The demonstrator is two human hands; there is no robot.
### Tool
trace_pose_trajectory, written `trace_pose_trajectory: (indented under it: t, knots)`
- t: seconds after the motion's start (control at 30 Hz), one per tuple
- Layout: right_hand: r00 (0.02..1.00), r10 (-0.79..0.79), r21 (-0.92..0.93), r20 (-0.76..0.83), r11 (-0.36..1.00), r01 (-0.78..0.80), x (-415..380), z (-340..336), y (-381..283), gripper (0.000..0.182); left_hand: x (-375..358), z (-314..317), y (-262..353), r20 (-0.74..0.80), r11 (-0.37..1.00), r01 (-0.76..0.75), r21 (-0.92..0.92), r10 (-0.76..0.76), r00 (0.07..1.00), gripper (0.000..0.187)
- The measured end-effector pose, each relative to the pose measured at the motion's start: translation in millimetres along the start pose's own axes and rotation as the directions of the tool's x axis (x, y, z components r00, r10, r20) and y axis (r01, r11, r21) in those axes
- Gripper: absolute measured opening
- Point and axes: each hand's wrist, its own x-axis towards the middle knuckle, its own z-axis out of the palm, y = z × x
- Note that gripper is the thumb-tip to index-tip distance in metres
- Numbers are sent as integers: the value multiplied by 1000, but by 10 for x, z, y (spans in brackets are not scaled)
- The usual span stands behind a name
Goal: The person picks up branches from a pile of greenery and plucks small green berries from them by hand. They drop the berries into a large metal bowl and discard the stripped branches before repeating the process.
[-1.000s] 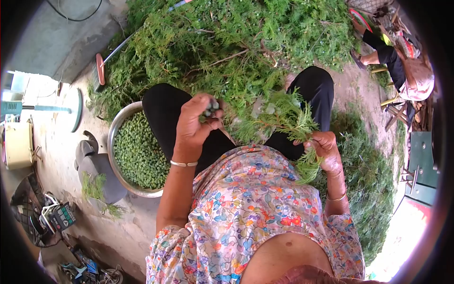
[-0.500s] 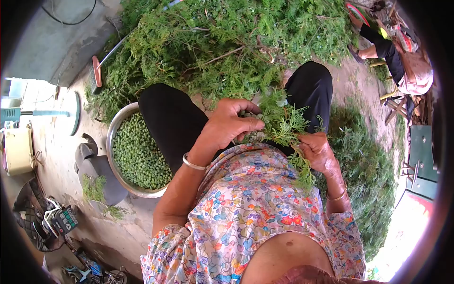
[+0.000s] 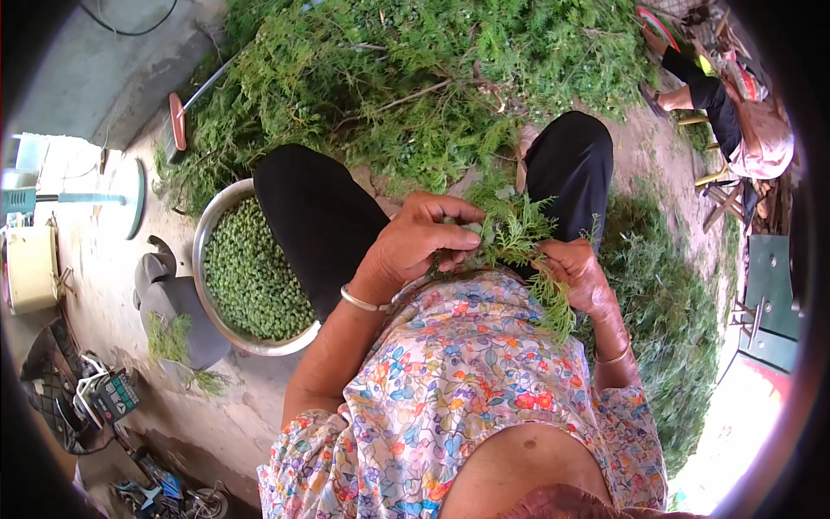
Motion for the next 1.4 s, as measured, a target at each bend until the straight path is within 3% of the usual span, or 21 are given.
trace_pose_trajectory:
  t: [0.13,0.23,0.33,0.43,0.5,0.53,0.6,0.63,0.67,0.7,0.73,0.8,0.9,0.93,0.97,1.03,1.1,1.17,1.27,1.33,1.4]
  knots:
    - [999,30,-15,16,999,-30,-25,-25,12,8,6,-42,-44,-122,993,-121,2,120,985,26]
    - [996,81,-16,-26,997,-81,-42,-38,-65,10,-42,-76,-22,-241,954,-238,179,277,930,24]
    - [988,113,7,-105,994,-113,-103,-78,41,9,-151,-168,167,-481,910,-392,134,405,777,20]
    - [972,162,57,-173,986,-154,-166,-134,115,9,-506,-461,474,-589,838,-533,118,492,641,21]
    - [963,206,115,-172,975,-188,-190,-145,173,9,-804,-683,593,-642,789,-519,329,590,490,24]
    - [954,248,174,-170,960,-219,-189,-136,192,9,-965,-814,614,-643,789,-516,334,591,488,24]
    - [958,222,228,-180,957,-178,-137,-100,150,15,-1261,-1142,586,-653,709,-379,594,701,287,33]
    - [960,200,275,-195,951,-142,-109,-82,115,21,-1403,-1360,533,-652,707,-376,598,703,284,33]
    - [961,180,319,-209,942,-107,-91,-67,94,29,-1530,-1594,448,-529,527,76,846,816,232,37]
    - [962,176,320,-208,942,-103,-68,-54,92,29,-1597,-1698,401,-374,201,513,835,891,259,41]
    - [966,152,358,-209,931,-69,-45,-47,90,30,-1620,-1675,408,-374,202,513,834,891,257,41]
    - [970,126,394,-206,918,-36,-26,-36,80,31,-1668,-1614,438,-316,10,768,641,915,252,37]
    - [960,217,529,-177,844,-94,5,-14,80,31,-1539,-1424,508,-269,111,664,740,953,140,33]
    - [970,125,498,-210,867,-4,22,2,107,30,-1446,-1276,537,-256,160,588,793,963,84,30]
    - [970,31,463,-239,882,86,33,10,120,28,-1336,-1135,564,-337,209,504,838,925,175,28]
    - [977,69,524,-200,850,47,34,-6,93,27,-1024,-771,514,-507,533,114,838,685,523,23]
    - [981,106,582,-163,813,9,46,3,80,26,-680,-475,344,-266,486,-53,872,562,784,16]
    - [976,87,644,-199,762,63,56,15,74,24,-323,-345,58,-58,534,-258,805,503,862,10]
    - [984,112,645,-139,764,4,43,-37,31,20,22,-148,-139,-81,697,-206,687,355,931,19]
    - [985,96,668,-143,744,24,39,-33,46,18,146,182,-83,-235,925,-368,91,379,895,37]
    - [992,59,690,-115,723,37,16,-30,77,18,200,142,-26,-103,923,-375,81,382,918,43]
